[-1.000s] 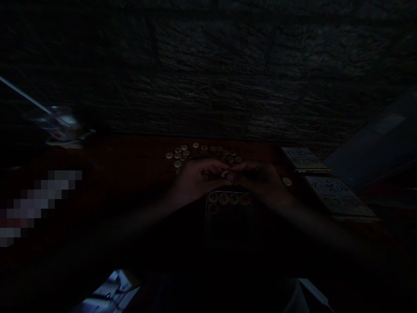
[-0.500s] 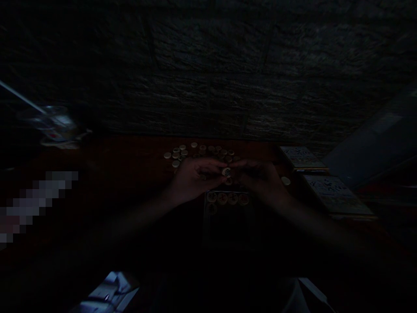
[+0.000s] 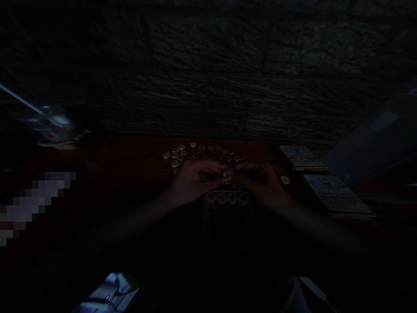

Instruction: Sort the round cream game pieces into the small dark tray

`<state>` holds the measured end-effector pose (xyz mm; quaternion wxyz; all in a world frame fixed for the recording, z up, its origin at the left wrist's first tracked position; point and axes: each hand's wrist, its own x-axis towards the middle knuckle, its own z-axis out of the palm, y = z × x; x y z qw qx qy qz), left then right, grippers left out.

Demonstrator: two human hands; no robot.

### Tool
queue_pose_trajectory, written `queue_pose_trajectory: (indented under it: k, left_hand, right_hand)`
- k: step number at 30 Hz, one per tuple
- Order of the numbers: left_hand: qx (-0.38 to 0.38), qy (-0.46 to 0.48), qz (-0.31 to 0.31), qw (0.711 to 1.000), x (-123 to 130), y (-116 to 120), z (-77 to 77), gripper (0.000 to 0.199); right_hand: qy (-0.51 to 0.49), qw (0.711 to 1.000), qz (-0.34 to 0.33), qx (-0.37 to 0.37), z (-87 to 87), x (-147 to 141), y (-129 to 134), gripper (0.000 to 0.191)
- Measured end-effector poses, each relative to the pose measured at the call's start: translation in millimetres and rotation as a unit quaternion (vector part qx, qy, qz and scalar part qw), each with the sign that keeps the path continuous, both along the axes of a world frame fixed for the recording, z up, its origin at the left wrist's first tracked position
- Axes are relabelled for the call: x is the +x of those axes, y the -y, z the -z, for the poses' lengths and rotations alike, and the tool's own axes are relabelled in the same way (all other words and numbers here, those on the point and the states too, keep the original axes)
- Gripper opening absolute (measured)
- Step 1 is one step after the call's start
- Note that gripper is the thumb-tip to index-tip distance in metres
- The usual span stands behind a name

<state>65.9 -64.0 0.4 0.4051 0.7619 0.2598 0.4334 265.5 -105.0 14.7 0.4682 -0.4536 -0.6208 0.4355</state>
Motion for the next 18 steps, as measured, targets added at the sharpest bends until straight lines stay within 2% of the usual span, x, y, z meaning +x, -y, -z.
queue_pose_trajectory:
  k: [5,13,18]
  left_hand:
    - [-0.014,0.016,-0.002,1.0,0.8,0.6,-2.5,0.022]
    - [-0.018,0.022,-0.009,1.0,1.4,-0.2,-4.4,0.023]
    - [-0.068,0.042,0.006,0.997,1.8,-0.8,-6.2,0.016]
  right_hand:
    - [0.001,1.0,0.005,0.0,-0.9,-1.2,0.7,0.031]
    - [-0.056,0.998,0.001,-0.014,5.2,1.9,-1.3,0.027]
    - [-0.054,0.998,0.004,0.01,7.0,1.7,-1.2,0.026]
